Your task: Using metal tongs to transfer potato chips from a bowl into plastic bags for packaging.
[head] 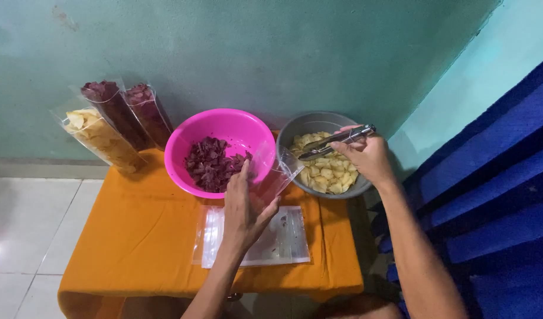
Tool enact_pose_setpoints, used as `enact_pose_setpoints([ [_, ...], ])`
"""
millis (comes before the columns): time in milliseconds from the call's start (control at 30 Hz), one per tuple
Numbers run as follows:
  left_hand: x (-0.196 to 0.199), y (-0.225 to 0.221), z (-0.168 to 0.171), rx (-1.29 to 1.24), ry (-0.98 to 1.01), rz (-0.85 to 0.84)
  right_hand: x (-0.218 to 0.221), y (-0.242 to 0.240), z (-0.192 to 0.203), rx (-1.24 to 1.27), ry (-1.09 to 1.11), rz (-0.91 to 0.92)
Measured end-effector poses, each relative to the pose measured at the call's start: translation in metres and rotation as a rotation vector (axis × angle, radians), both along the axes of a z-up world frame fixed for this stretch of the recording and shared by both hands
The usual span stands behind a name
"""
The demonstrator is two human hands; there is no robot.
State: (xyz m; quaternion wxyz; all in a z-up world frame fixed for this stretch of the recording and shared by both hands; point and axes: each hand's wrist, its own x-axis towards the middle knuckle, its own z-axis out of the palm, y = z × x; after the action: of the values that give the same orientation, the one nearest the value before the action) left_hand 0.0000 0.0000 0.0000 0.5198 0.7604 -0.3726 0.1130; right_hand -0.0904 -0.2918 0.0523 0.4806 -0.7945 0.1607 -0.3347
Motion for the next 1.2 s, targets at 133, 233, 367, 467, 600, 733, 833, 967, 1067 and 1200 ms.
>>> enact_pose_setpoints([
  [133, 0.000, 0.001, 0.001, -0.001, -0.006, 0.004, -0.001, -0.002, -0.005, 0.010, 0.038, -0.026],
  [233, 0.000, 0.000, 0.001, -0.007, -0.011, 0.006, -0.007, 0.003, 0.008, 0.006, 0.025, -0.068],
  [367, 0.000, -0.001, 0.000, 0.009, -0.018, 0.013, -0.016, 0.002, 0.027, -0.011, -0.045, -0.118],
  [467, 0.001, -0.002, -0.001, 0.000, -0.002, 0.000, -0.022, 0.008, 0.050, 0.171, -0.162, -0.109],
  [600, 0.000, 0.001, 0.001, 0.002, -0.018, -0.008, -0.025, 0.037, 0.084, 0.444, -0.230, -0.063],
  [733, 0.000, 0.004, 0.000, -0.027, 0.003, -0.037, -0.021, 0.063, 0.084, 0.459, -0.194, -0.017],
  [833, -0.002, 0.006, 0.005, -0.047, 0.005, -0.057, -0.023, 0.084, 0.094, 0.382, -0.110, 0.000],
  [967, -0.002, 0.008, 0.004, -0.082, -0.004, -0.076, -0.025, 0.066, 0.088, 0.414, -0.196, -0.023],
  [1067, -0.006, 0.007, 0.005, -0.198, 0.003, -0.091, -0.034, 0.058, 0.090, 0.428, -0.232, -0.064],
  [1200, -0.011, -0.006, -0.016, -0.384, -0.035, -0.082, -0.041, 0.044, 0.072, 0.355, -0.215, -0.110],
])
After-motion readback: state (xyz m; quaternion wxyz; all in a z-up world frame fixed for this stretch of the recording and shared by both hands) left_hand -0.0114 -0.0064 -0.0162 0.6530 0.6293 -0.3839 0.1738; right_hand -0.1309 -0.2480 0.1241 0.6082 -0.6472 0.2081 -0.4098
